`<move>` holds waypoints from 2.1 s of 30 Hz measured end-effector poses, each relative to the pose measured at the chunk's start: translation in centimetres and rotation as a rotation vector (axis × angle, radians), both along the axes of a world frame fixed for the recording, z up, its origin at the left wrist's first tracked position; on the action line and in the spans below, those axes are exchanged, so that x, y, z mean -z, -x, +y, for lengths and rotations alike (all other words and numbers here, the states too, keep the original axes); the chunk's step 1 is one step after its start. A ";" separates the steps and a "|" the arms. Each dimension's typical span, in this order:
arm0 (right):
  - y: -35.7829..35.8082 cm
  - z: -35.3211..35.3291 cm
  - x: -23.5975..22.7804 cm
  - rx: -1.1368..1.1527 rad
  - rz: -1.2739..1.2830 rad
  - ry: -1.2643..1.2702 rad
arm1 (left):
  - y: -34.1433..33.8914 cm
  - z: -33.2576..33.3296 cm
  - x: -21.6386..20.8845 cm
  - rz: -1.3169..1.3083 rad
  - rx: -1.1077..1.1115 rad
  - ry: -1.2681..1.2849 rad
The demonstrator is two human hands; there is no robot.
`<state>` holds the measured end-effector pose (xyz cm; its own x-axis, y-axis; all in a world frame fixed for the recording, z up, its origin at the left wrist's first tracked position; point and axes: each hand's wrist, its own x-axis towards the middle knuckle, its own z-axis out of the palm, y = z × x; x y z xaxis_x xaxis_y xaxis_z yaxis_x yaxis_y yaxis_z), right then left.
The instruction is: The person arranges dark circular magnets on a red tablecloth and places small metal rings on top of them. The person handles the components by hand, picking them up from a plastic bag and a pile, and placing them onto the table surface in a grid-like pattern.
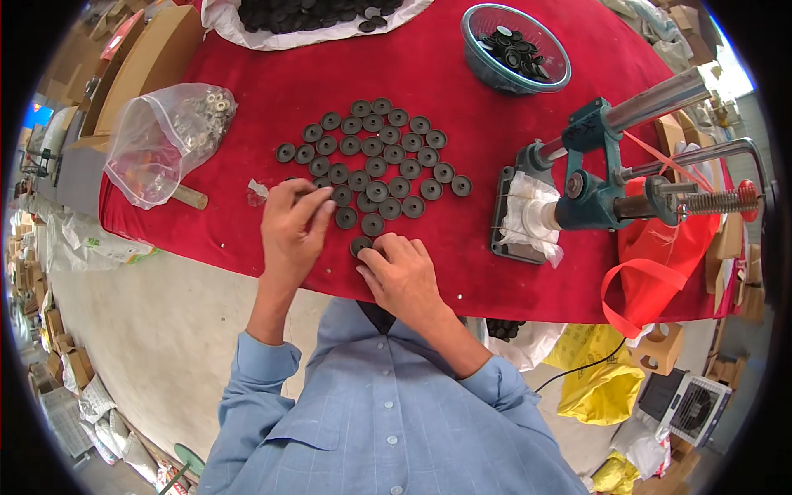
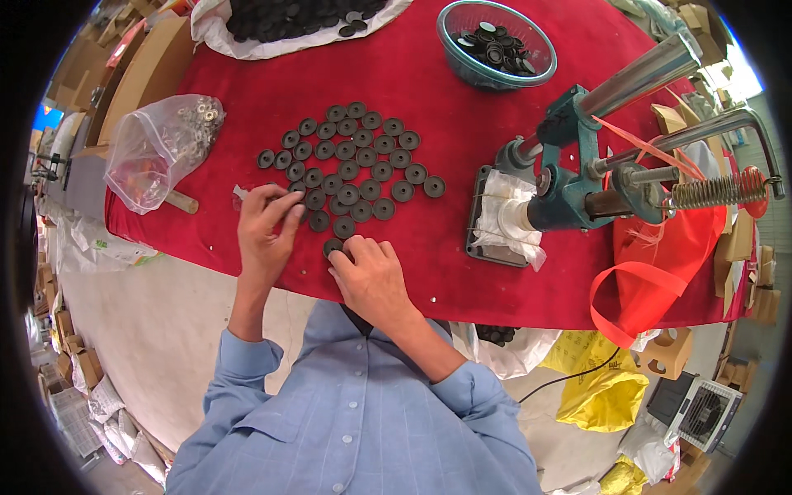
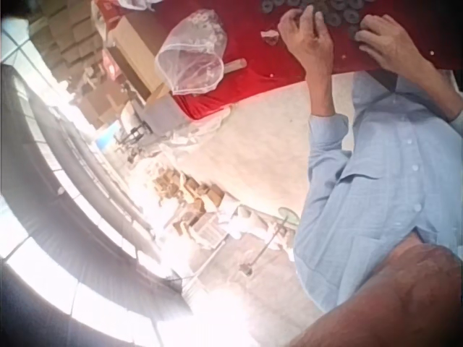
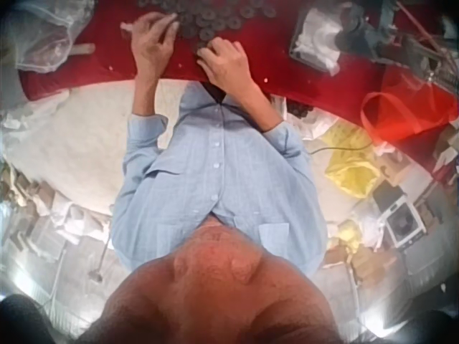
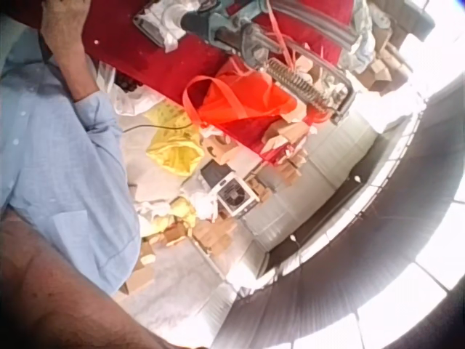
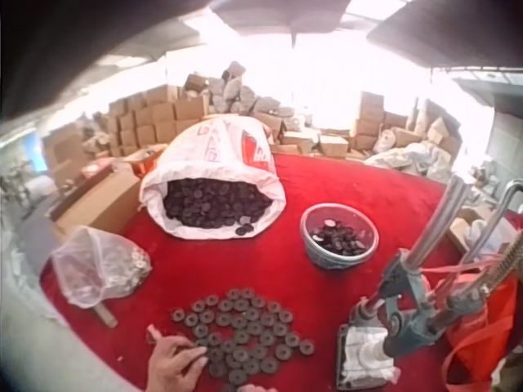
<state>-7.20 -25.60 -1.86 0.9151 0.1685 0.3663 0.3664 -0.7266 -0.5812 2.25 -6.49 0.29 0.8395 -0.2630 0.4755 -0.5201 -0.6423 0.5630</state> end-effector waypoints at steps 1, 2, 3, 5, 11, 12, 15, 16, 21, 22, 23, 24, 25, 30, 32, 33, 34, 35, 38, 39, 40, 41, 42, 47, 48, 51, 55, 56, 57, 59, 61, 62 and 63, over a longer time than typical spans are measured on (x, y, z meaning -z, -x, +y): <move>0.0 -0.1 0.0 0.002 -0.001 0.006 | -0.3 -1.0 0.0 -0.003 0.036 0.005; 0.1 -0.4 0.0 0.005 -0.003 0.013 | -0.5 -1.8 0.1 -0.005 0.061 -0.017; 0.2 -0.7 0.0 0.008 -0.004 0.019 | -0.6 -2.5 0.3 -0.007 0.086 -0.039; 0.5 -1.5 0.0 0.021 -0.008 0.008 | -0.9 -3.8 0.3 -0.005 0.133 -0.090; 1.5 -4.0 -0.4 0.132 0.012 0.028 | -1.1 -5.0 1.9 0.000 0.164 -0.108; 1.5 -4.4 -0.5 0.162 0.011 0.041 | -1.1 -5.1 1.9 0.011 0.163 -0.103; 1.3 -5.3 -0.3 0.239 0.010 0.038 | -1.6 -4.5 1.5 0.027 0.170 0.054; 1.2 -5.5 -0.2 0.257 0.006 0.039 | -2.0 -4.1 1.4 0.047 0.110 0.094; 0.7 -5.6 0.0 0.242 0.007 -0.003 | -4.8 -2.6 1.2 0.080 -0.009 0.133; 0.7 -5.7 -0.1 0.243 0.009 -0.003 | -5.3 -2.6 1.4 0.085 0.006 0.119; 0.7 -5.7 -0.2 0.244 0.012 -0.003 | -5.6 -2.8 1.6 0.049 0.058 0.062; 0.6 -5.7 -0.1 0.235 0.008 -0.017 | -5.6 -2.8 1.8 0.046 0.064 0.024; 0.7 -5.8 0.1 0.234 0.006 -0.026 | -5.5 -3.1 2.1 0.046 0.078 -0.009; 0.8 -5.9 0.1 0.237 -0.003 -0.045 | -5.6 -3.6 2.8 0.017 0.044 -0.066; 0.8 -5.9 0.1 0.245 -0.006 -0.041 | -5.5 -3.6 3.1 0.016 0.037 -0.061; 0.8 -5.8 0.2 0.250 -0.006 -0.039 | -5.5 -3.6 3.1 0.014 0.034 -0.059; 0.7 -5.8 0.2 0.257 -0.007 -0.035 | -5.4 -3.7 3.1 0.004 0.032 -0.070; 0.7 -5.8 0.2 0.264 -0.007 -0.031 | -5.3 -3.9 3.0 -0.007 0.031 -0.082; 0.7 -5.7 0.5 0.269 0.003 -0.026 | -4.9 -3.7 2.9 -0.058 0.028 -0.126; 0.7 -5.7 0.4 0.283 0.004 -0.008 | -4.8 -3.6 2.9 -0.078 0.026 -0.143; 0.7 -5.8 0.2 0.300 0.003 0.012 | -4.7 -3.7 2.8 -0.082 0.031 -0.158; 0.8 -5.8 0.1 0.317 0.003 0.031 | -4.6 -3.9 2.5 -0.085 0.035 -0.174; 0.8 -5.7 0.1 0.313 0.000 0.030 | -4.5 -4.1 2.4 -0.089 0.039 -0.191; 0.0 -5.1 0.1 0.231 -0.009 -0.032 | -3.7 -3.9 2.0 -0.057 0.068 -0.246; -0.2 -5.1 0.0 0.236 -0.021 -0.077 | -3.6 -3.6 1.9 -0.050 0.077 -0.249; -1.3 -5.8 0.0 0.311 -0.090 -0.222 | -4.1 -1.5 2.1 -0.053 0.033 -0.118; -3.6 -8.0 -0.6 0.456 -0.176 -0.152 | -5.9 1.8 2.1 -0.002 -0.144 -0.088; -4.2 -8.4 0.0 0.473 -0.164 -0.130 | -6.3 2.3 2.5 0.035 -0.151 -0.119; -4.5 -8.5 0.3 0.490 -0.151 -0.108 | -6.7 2.6 3.2 0.072 -0.158 -0.149; -4.9 -8.1 0.6 0.445 -0.085 -0.165 | -6.8 2.8 4.0 0.170 -0.142 -0.244; -5.0 -7.4 0.9 0.395 -0.045 -0.204 | -6.2 2.2 4.6 0.125 -0.104 -0.287; -4.9 -7.2 0.9 0.389 -0.044 -0.219 | -5.7 1.7 4.7 0.104 -0.083 -0.308; -4.8 -7.0 1.0 0.382 -0.043 -0.233 | -5.2 1.3 4.6 0.130 -0.049 -0.254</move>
